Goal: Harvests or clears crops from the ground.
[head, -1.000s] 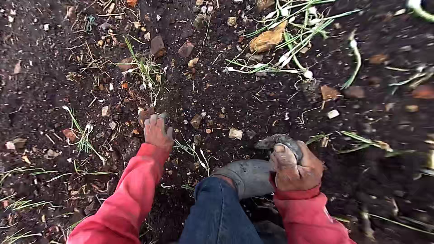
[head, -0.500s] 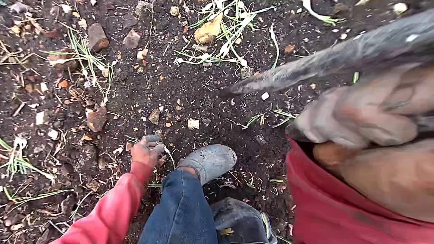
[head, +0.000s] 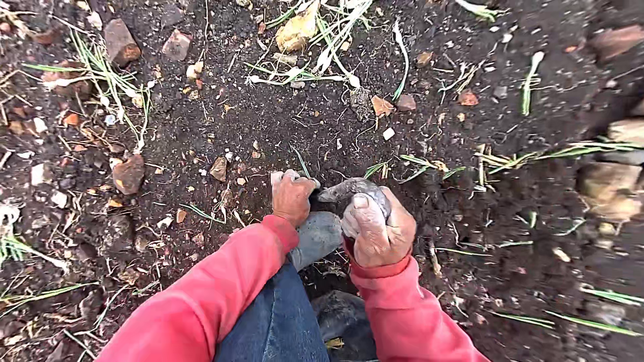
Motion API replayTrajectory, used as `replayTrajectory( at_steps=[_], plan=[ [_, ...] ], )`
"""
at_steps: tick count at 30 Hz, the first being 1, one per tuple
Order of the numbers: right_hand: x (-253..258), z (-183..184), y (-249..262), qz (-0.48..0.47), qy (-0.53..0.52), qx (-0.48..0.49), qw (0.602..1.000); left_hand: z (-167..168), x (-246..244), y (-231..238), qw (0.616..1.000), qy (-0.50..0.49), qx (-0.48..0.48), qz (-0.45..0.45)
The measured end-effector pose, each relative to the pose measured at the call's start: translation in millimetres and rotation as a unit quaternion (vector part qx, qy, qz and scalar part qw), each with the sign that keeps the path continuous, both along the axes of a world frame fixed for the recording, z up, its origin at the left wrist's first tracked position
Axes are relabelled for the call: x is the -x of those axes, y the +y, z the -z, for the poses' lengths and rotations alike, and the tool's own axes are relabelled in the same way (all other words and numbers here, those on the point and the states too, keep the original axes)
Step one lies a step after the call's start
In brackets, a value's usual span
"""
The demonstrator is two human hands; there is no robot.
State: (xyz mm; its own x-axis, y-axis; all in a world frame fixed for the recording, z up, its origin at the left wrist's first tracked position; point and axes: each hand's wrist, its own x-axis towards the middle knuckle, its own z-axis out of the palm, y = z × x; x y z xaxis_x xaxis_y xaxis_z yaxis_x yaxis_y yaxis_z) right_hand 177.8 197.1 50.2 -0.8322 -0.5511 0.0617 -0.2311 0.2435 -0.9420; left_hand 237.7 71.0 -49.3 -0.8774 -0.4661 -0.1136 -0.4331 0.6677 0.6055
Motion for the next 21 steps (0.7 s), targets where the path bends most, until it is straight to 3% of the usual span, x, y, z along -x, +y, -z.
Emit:
replayTrajectory(
  at_steps=[2, 5, 6, 8, 10, 12, 15, 18, 21],
  plan=[
    [-2.8, -37.8, 7.9, -0.013, 0.017, 0.042, 0.999, -3.1, -7.9, 1.4, 0.997, -0.041, 0.007, 0.061],
    [-2.3, -77.3, 25.3, -0.019, 0.049, 0.039, 0.998, -20.8, -60.5, -21.9, 1.000, -0.015, 0.008, -0.025],
    [-1.4, -76.9, 32.4, -0.018, 0.060, 0.030, 0.998, -26.9, -83.5, -29.9, 0.996, -0.029, -0.005, -0.087],
    [-3.5, -52.7, 43.5, -0.005, 0.068, 0.000, 0.998, -37.4, -123.3, -44.6, 0.968, -0.160, -0.050, -0.188],
    [-5.8, -16.8, 45.0, -0.005, 0.060, -0.061, 0.996, -41.4, -139.4, -51.8, 0.910, -0.343, -0.115, -0.205],
    [-3.1, -7.2, 33.5, -0.022, 0.061, -0.107, 0.992, -34.5, -138.5, -47.9, 0.866, -0.417, -0.158, -0.227],
    [6.4, -51.4, 12.3, -0.075, 0.088, -0.068, 0.991, -26.6, -138.4, -32.5, 0.865, -0.390, -0.169, -0.265],
    [18.4, -116.8, -31.5, -0.102, 0.006, 0.130, 0.986, -26.1, -153.1, -32.8, 0.885, -0.273, -0.182, -0.330],
    [25.8, -160.0, -83.8, -0.103, -0.094, 0.282, 0.949, -35.7, -166.4, -42.6, 0.904, -0.121, -0.190, -0.362]
  ],
)
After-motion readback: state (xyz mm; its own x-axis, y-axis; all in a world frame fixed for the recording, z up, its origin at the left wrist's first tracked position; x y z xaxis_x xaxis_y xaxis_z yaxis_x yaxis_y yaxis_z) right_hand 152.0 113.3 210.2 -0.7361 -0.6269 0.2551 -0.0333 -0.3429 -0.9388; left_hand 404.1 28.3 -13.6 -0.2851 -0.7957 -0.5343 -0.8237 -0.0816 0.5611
